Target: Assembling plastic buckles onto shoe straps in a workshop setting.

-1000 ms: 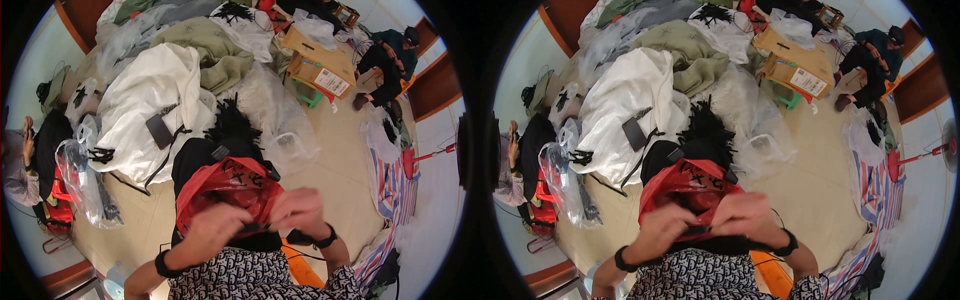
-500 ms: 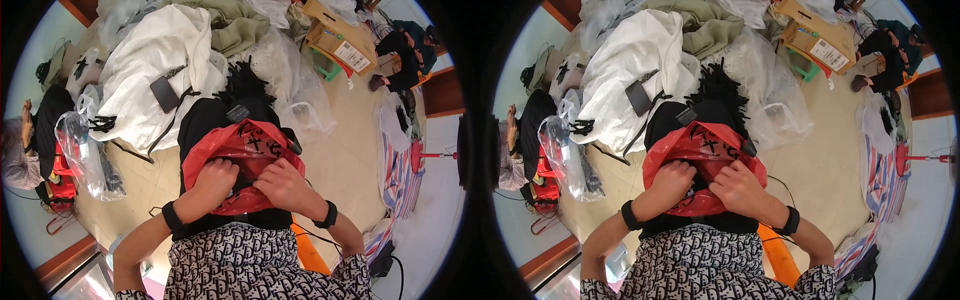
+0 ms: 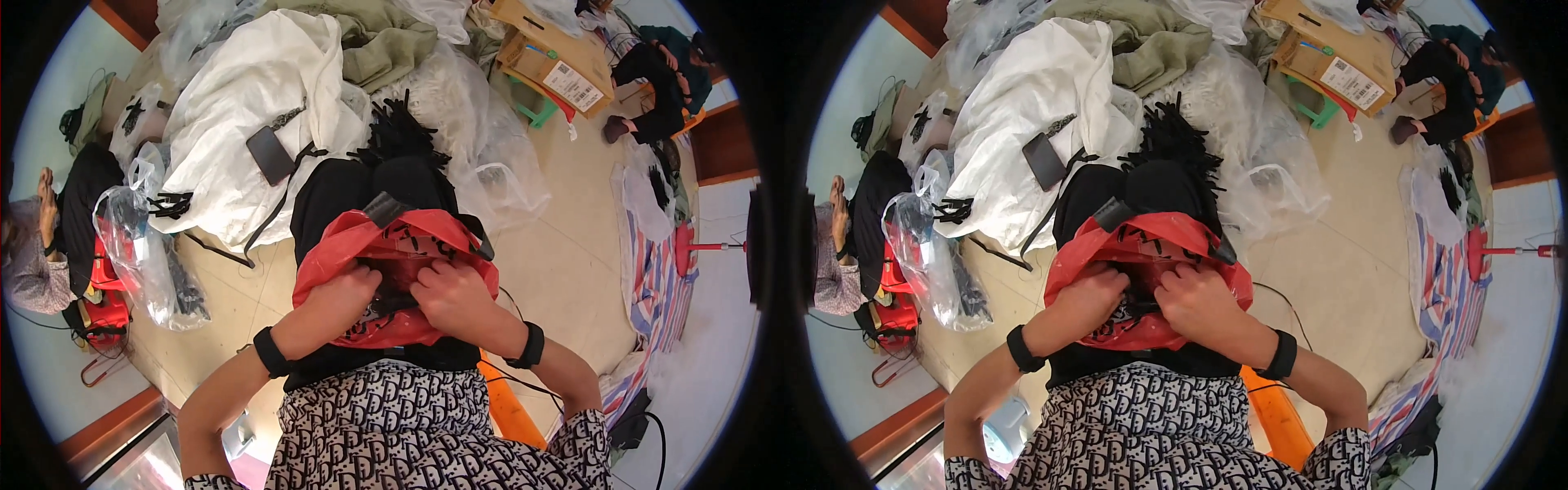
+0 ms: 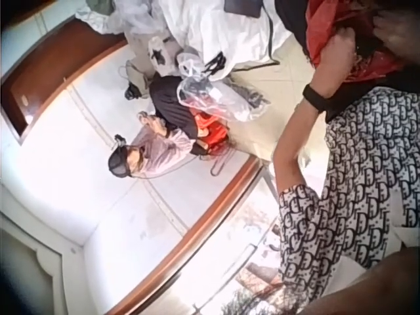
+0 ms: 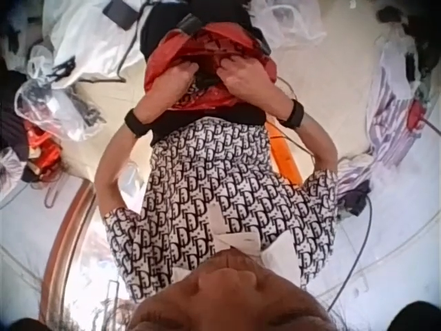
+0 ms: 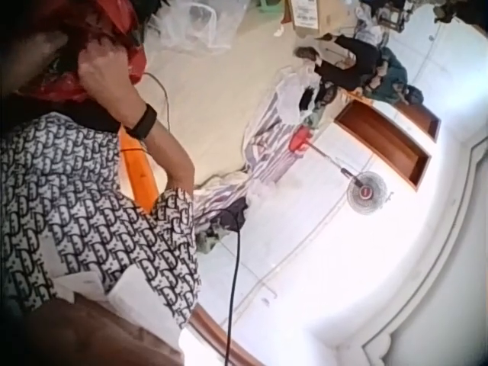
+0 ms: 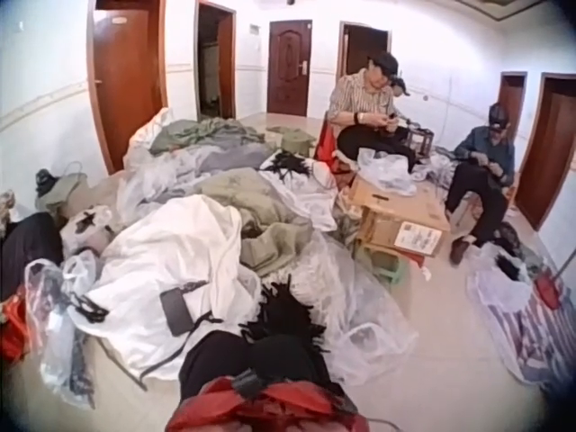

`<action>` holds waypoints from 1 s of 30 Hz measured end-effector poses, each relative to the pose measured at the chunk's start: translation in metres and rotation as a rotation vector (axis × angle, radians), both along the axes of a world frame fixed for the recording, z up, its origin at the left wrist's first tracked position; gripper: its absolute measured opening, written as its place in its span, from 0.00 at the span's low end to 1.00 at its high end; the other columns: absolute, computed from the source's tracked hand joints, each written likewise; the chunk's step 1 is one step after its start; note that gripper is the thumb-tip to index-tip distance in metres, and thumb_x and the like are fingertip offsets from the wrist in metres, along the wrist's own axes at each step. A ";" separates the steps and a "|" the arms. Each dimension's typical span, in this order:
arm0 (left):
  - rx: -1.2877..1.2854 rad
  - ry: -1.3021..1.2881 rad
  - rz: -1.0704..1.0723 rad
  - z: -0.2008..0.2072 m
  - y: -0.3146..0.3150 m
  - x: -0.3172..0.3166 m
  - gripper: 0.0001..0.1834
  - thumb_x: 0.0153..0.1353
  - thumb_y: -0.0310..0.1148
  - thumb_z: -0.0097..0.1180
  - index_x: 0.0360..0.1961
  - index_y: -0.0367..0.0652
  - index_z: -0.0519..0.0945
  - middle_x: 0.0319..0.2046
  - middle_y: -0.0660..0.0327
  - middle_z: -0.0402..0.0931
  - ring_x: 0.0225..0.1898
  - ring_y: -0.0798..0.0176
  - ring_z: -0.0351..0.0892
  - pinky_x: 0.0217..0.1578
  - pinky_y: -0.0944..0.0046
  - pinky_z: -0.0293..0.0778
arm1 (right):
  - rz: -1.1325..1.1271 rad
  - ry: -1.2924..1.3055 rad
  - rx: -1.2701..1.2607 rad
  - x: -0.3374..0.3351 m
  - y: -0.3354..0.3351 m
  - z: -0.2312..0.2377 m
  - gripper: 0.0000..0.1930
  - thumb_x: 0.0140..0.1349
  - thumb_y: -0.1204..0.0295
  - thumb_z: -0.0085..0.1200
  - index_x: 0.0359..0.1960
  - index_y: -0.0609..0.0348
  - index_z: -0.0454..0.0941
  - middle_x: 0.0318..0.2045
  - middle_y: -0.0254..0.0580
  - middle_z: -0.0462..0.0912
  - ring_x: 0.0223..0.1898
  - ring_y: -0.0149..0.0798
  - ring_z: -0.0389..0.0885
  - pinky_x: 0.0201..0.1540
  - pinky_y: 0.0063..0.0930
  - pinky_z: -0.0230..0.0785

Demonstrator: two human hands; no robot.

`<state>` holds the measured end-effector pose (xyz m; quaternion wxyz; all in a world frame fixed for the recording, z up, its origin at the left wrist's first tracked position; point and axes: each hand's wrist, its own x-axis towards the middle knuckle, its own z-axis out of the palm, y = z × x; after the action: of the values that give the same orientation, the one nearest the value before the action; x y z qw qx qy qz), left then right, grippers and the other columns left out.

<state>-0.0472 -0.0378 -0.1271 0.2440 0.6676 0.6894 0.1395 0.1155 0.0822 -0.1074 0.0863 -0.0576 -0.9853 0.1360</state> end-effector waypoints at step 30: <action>0.033 0.303 -0.342 0.008 0.001 0.011 0.05 0.46 0.28 0.49 0.26 0.43 0.73 0.25 0.58 0.72 0.32 0.59 0.70 0.35 0.63 0.65 | -0.382 0.488 -1.853 0.003 0.036 0.034 0.12 0.38 0.85 0.51 0.29 0.65 0.74 0.23 0.45 0.77 0.17 0.28 0.70 0.20 0.16 0.60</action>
<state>-0.0360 -0.0372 -0.1189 0.1468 0.7919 0.5928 0.0053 0.1180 0.1186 -0.0737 0.2289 -0.2315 -0.4171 0.8485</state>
